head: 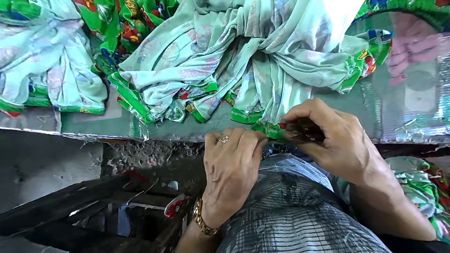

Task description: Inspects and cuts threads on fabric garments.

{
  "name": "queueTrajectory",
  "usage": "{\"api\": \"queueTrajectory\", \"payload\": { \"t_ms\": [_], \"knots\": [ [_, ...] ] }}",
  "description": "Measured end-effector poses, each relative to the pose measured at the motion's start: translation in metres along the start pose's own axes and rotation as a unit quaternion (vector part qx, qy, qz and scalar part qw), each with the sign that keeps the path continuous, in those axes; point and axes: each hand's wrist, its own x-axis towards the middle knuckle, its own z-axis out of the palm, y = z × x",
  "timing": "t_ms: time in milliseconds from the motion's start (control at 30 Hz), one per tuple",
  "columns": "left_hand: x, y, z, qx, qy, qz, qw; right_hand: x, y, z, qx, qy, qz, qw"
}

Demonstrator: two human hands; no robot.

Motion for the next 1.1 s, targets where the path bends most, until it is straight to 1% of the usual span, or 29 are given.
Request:
{"api": "queueTrajectory", "payload": {
  "t_ms": [300,567,800,1100],
  "knots": [
    [-0.007,0.000,0.001,-0.062,0.067,-0.020,0.996,-0.005,-0.006,0.004,-0.037,0.017,-0.033,0.999],
    [-0.009,0.003,0.004,-0.089,0.093,-0.006,0.992,-0.005,-0.012,0.014,-0.093,0.040,-0.023,0.995],
    [-0.013,0.008,0.011,-0.078,0.089,0.023,0.993,-0.005,-0.010,0.015,-0.069,0.059,-0.033,0.995],
    [-0.013,0.008,0.009,-0.101,0.096,0.024,0.990,-0.006,-0.008,0.017,-0.041,0.075,-0.044,0.995]
  ]
}}
